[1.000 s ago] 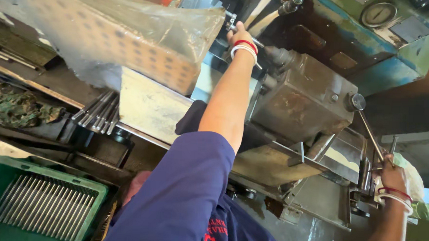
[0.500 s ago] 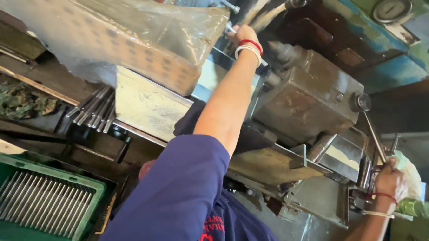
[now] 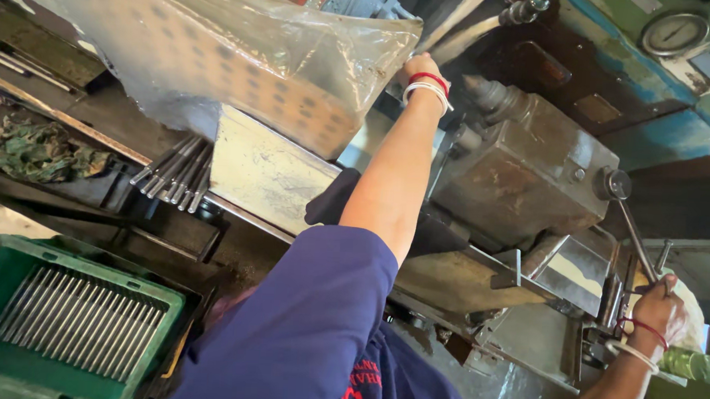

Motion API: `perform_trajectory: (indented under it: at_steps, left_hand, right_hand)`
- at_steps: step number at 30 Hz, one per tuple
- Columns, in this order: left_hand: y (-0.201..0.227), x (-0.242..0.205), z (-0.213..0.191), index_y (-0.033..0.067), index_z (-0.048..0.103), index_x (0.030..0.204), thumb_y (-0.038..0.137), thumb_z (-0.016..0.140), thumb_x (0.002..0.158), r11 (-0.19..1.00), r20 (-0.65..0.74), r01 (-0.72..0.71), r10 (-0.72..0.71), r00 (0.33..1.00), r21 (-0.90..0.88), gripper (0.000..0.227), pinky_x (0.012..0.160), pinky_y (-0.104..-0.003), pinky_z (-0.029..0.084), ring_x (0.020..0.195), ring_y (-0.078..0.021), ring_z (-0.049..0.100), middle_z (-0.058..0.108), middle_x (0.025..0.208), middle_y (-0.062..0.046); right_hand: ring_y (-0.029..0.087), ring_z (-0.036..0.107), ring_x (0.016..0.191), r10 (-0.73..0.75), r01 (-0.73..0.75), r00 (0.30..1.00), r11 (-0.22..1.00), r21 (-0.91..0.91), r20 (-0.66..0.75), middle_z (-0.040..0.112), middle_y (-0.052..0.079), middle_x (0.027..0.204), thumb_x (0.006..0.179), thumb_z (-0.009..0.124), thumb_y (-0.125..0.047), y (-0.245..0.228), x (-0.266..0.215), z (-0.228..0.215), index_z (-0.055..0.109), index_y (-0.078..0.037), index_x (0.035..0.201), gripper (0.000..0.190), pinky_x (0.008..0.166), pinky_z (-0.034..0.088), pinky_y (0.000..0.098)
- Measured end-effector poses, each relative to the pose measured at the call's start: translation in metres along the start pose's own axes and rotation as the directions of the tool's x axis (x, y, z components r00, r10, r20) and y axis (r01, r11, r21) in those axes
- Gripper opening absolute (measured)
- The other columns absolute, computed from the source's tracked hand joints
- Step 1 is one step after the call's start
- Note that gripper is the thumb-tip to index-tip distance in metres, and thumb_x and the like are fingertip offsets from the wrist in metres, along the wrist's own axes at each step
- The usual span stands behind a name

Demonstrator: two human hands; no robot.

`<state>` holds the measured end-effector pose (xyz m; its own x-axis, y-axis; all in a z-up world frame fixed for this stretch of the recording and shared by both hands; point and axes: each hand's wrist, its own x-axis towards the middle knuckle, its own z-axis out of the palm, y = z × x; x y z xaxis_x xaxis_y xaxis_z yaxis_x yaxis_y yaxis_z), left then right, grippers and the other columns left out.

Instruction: The person repeatedly picks up metal rods from green bins, inserts them into a machine, and operates a lever. The person then removes the rods and places them back into the bins. This cycle is repeated multiple times.

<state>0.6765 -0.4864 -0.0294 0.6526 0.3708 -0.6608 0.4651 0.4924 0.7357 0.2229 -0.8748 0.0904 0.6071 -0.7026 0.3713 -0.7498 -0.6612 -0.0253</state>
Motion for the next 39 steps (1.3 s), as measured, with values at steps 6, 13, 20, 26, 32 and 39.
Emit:
perform_trajectory:
  at_steps: [6, 13, 20, 26, 32, 39]
  left_hand:
    - [0.004, -0.006, -0.014, 0.0, 0.058, 0.133, 0.034, 0.074, 0.094, 0.967, -0.015, 0.053, -0.059, 0.998, -0.248, 0.054, 0.097, -0.045, 0.053, 0.113, -0.0306, 0.065, 0.064, 0.134, -0.018]
    - [0.004, 0.006, -0.019, 0.0008, 0.055, 0.135, 0.037, 0.073, 0.097, 0.741, 0.2, 0.265, -0.178, 0.964, -0.617, 0.055, 0.098, -0.047, 0.053, 0.116, -0.0304, 0.064, 0.06, 0.139, -0.017]
    - [-0.012, 0.028, -0.004, 0.0177, 0.061, 0.133, 0.031, 0.071, 0.092, 0.524, 0.349, 0.351, -0.108, 0.931, -0.776, 0.045, 0.091, -0.058, 0.053, 0.114, -0.0313, 0.061, 0.063, 0.126, -0.011]
    - [-0.016, 0.038, -0.003, 0.0241, 0.056, 0.133, 0.033, 0.069, 0.093, 0.482, 0.414, 0.428, -0.142, 0.899, -0.764, 0.043, 0.095, -0.062, 0.047, 0.121, -0.0298, 0.055, 0.059, 0.128, -0.009]
    - [-0.017, 0.039, -0.003, 0.0243, 0.054, 0.135, 0.033, 0.069, 0.094, 0.464, 0.43, 0.434, -0.121, 0.895, -0.772, 0.045, 0.098, -0.067, 0.044, 0.123, -0.0314, 0.053, 0.056, 0.13, -0.012]
    - [-0.02, 0.051, 0.0, 0.0274, 0.049, 0.143, 0.034, 0.067, 0.094, 0.464, 0.484, 0.472, -0.103, 0.869, -0.749, 0.053, 0.099, -0.073, 0.041, 0.125, -0.0317, 0.049, 0.052, 0.134, -0.011]
  right_hand:
    - [0.056, 0.064, 0.082, -0.001, 0.001, 1.0, 1.0, -0.023, -0.012, 0.066, 0.037, 0.086, 0.124, 0.032, -0.057, 0.003, 0.002, 0.003, 0.075, 0.009, 0.086, 0.087, 0.074, 0.047, 0.0621]
    - [0.055, 0.065, 0.086, -0.002, 0.002, 1.0, 1.0, 0.01, 0.011, 0.068, 0.036, 0.089, 0.125, 0.03, -0.056, 0.008, 0.001, 0.009, 0.076, 0.005, 0.088, 0.084, 0.078, 0.048, 0.0616]
    - [0.054, 0.064, 0.09, 0.045, -0.052, 0.997, 0.992, 0.118, 0.057, 0.069, 0.033, 0.093, 0.12, 0.03, -0.057, 0.014, 0.005, 0.015, 0.078, 0.0, 0.094, 0.079, 0.083, 0.047, 0.0608]
    - [0.056, 0.064, 0.09, 0.057, -0.059, 0.998, 0.996, 0.065, 0.034, 0.068, 0.036, 0.093, 0.122, 0.033, -0.058, 0.02, 0.006, 0.02, 0.075, 0.005, 0.097, 0.079, 0.082, 0.046, 0.0617]
    - [0.055, 0.064, 0.093, 0.078, -0.082, 0.994, 0.995, 0.057, 0.071, 0.068, 0.035, 0.096, 0.12, 0.035, -0.06, 0.027, 0.005, 0.023, 0.076, 0.004, 0.097, 0.079, 0.082, 0.045, 0.0618]
    - [0.053, 0.064, 0.091, 0.139, -0.14, 0.99, 0.99, 0.007, 0.031, 0.069, 0.033, 0.095, 0.116, 0.04, -0.059, 0.044, -0.018, 0.034, 0.076, 0.0, 0.097, 0.073, 0.078, 0.047, 0.0604]
